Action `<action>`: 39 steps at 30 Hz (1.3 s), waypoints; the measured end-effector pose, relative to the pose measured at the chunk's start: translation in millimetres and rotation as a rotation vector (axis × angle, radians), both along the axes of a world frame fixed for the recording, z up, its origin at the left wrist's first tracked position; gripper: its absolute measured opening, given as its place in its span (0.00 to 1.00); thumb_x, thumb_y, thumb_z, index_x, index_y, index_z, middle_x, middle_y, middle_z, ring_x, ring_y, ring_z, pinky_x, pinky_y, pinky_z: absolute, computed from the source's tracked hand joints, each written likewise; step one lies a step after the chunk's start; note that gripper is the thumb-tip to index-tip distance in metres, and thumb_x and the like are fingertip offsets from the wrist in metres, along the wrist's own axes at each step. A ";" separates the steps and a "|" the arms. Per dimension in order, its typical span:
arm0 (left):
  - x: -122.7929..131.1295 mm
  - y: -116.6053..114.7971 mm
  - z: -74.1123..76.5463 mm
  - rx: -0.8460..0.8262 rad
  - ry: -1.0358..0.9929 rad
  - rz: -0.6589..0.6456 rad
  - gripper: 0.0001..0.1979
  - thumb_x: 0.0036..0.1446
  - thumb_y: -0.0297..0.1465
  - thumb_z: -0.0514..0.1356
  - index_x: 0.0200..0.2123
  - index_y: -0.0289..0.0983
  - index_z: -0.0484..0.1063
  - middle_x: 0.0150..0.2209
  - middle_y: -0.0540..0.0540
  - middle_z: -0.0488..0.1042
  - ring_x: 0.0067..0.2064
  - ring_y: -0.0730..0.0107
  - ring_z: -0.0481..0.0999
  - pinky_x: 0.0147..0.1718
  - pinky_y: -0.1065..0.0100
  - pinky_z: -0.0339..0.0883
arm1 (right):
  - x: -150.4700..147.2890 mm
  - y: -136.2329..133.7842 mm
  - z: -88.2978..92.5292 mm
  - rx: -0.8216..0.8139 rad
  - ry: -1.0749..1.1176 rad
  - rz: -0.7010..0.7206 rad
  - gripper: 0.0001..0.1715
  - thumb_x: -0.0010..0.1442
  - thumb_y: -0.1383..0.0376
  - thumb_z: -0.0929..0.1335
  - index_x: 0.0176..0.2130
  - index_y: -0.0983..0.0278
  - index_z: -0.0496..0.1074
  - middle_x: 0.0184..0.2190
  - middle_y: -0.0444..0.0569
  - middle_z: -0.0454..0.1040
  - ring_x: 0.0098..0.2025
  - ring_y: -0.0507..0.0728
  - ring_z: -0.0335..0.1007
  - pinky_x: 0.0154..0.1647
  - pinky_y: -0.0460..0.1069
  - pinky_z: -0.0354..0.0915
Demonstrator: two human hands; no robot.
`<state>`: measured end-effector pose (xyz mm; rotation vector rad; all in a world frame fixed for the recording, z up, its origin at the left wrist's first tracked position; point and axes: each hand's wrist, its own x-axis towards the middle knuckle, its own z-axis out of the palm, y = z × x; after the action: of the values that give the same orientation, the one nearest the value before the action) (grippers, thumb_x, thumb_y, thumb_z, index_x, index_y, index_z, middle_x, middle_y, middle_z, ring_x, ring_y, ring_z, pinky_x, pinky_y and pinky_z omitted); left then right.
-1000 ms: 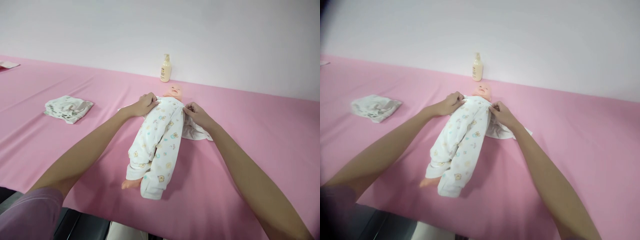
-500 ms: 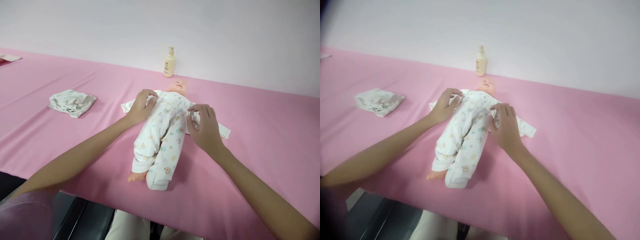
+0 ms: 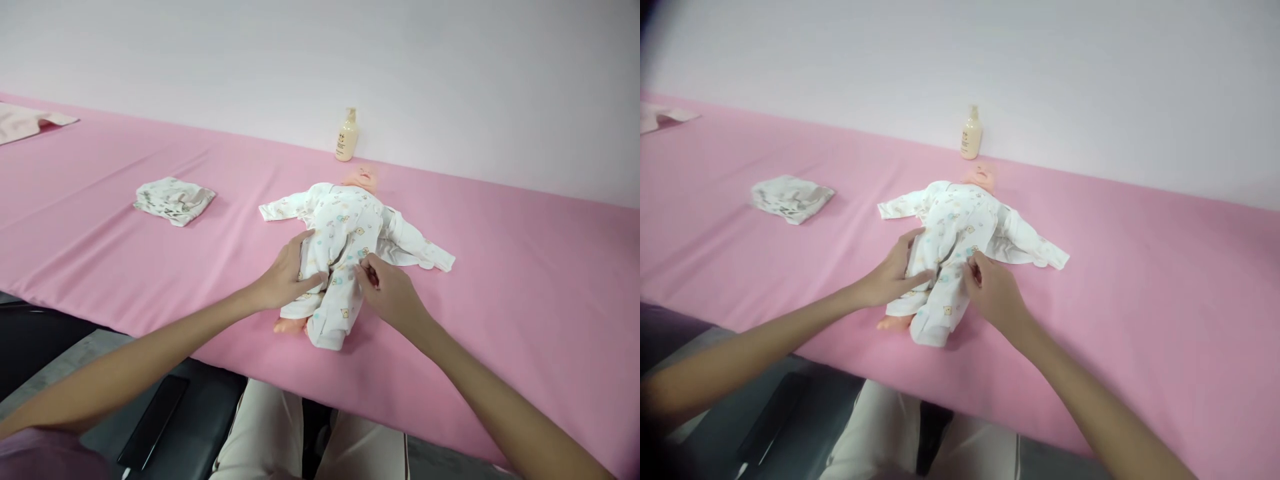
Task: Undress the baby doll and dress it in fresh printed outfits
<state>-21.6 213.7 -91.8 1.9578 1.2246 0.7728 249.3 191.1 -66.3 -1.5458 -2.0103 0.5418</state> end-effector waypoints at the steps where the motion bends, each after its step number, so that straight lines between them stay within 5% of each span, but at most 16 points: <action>1: -1.2 0.4 -0.5 0.012 0.003 -0.020 0.49 0.70 0.51 0.65 0.81 0.44 0.42 0.79 0.31 0.55 0.80 0.38 0.57 0.76 0.37 0.57 | 3.7 2.6 1.5 0.022 -0.004 -0.020 0.19 0.76 0.54 0.64 0.33 0.56 0.57 0.25 0.43 0.67 0.27 0.57 0.62 0.31 0.54 0.57; 5: -4.5 0.9 0.4 0.028 0.001 -0.057 0.43 0.75 0.50 0.58 0.81 0.42 0.41 0.79 0.31 0.57 0.80 0.43 0.59 0.75 0.41 0.58 | 21.7 12.1 10.8 0.050 0.002 -0.097 0.20 0.73 0.56 0.65 0.31 0.57 0.55 0.25 0.43 0.64 0.27 0.57 0.58 0.32 0.54 0.55; 8: -3.7 -1.6 4.2 -0.043 -0.007 0.034 0.37 0.76 0.54 0.55 0.77 0.42 0.47 0.66 0.33 0.74 0.64 0.46 0.78 0.59 0.46 0.73 | 24.9 13.8 14.6 0.028 0.005 -0.050 0.22 0.72 0.55 0.67 0.30 0.57 0.55 0.25 0.43 0.65 0.28 0.57 0.59 0.32 0.54 0.55; 11: -4.7 -3.2 8.1 -0.113 0.017 0.134 0.25 0.76 0.56 0.51 0.61 0.45 0.61 0.45 0.45 0.81 0.41 0.54 0.81 0.40 0.56 0.72 | 16.7 11.0 12.2 0.058 -0.011 -0.071 0.21 0.72 0.53 0.68 0.31 0.56 0.58 0.26 0.44 0.69 0.29 0.58 0.63 0.32 0.54 0.57; 14: -11.5 -0.3 8.6 -0.065 0.093 0.173 0.21 0.76 0.56 0.49 0.42 0.46 0.62 0.33 0.49 0.75 0.33 0.56 0.76 0.35 0.58 0.64 | 6.9 9.6 7.8 0.053 -0.050 -0.091 0.23 0.72 0.48 0.69 0.34 0.56 0.59 0.28 0.45 0.72 0.30 0.59 0.67 0.32 0.55 0.59; 18: -25.8 5.0 8.1 0.003 0.148 0.215 0.19 0.78 0.52 0.47 0.39 0.47 0.61 0.31 0.48 0.76 0.34 0.53 0.76 0.36 0.57 0.63 | 0.6 6.3 8.2 0.069 -0.114 -0.116 0.23 0.75 0.47 0.68 0.35 0.55 0.58 0.30 0.47 0.73 0.31 0.61 0.69 0.31 0.55 0.58; 21: -34.0 -2.6 13.8 0.089 0.163 0.242 0.17 0.78 0.49 0.47 0.41 0.46 0.62 0.35 0.46 0.77 0.36 0.52 0.76 0.39 0.54 0.66 | -4.2 -12.9 14.3 0.257 -0.157 -0.086 0.15 0.74 0.53 0.69 0.38 0.56 0.62 0.34 0.51 0.76 0.39 0.66 0.73 0.37 0.58 0.64; 24: -35.4 -26.9 22.9 0.303 0.142 0.112 0.13 0.76 0.48 0.54 0.48 0.45 0.67 0.48 0.41 0.78 0.49 0.50 0.77 0.49 0.50 0.71 | -12.9 -47.6 17.7 0.397 -0.168 0.195 0.05 0.75 0.58 0.69 0.46 0.56 0.70 0.45 0.55 0.80 0.50 0.69 0.76 0.52 0.64 0.71; 28: -28.6 -69.6 22.9 0.413 0.207 -0.009 0.27 0.65 0.53 0.68 0.59 0.46 0.68 0.61 0.36 0.74 0.63 0.42 0.73 0.61 0.43 0.69 | -26.1 -86.2 4.8 0.403 -0.278 0.524 0.15 0.74 0.59 0.71 0.58 0.55 0.74 0.58 0.55 0.80 0.63 0.69 0.74 0.68 0.68 0.69; 33: -26.3 -98.0 0.5 0.282 0.367 0.191 0.31 0.59 0.61 0.69 0.47 0.43 0.67 0.46 0.39 0.76 0.47 0.42 0.76 0.47 0.42 0.70 | -36.1 -92.1 -20.7 0.471 -0.352 0.411 0.14 0.75 0.65 0.70 0.58 0.56 0.76 0.55 0.54 0.81 0.61 0.66 0.75 0.75 0.68 0.64; 39: -29.2 -103.1 -1.6 0.190 0.406 0.174 0.22 0.67 0.53 0.65 0.39 0.42 0.65 0.38 0.47 0.76 0.43 0.52 0.75 0.47 0.50 0.64 | -31.8 -91.1 -26.6 0.506 -0.209 0.341 0.12 0.67 0.69 0.72 0.50 0.58 0.77 0.51 0.54 0.78 0.58 0.66 0.74 0.66 0.65 0.70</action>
<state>-50.7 110.6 -93.4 2.2603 1.6280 0.6109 217.5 100.0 -92.9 -0.9943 -2.3530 -0.0223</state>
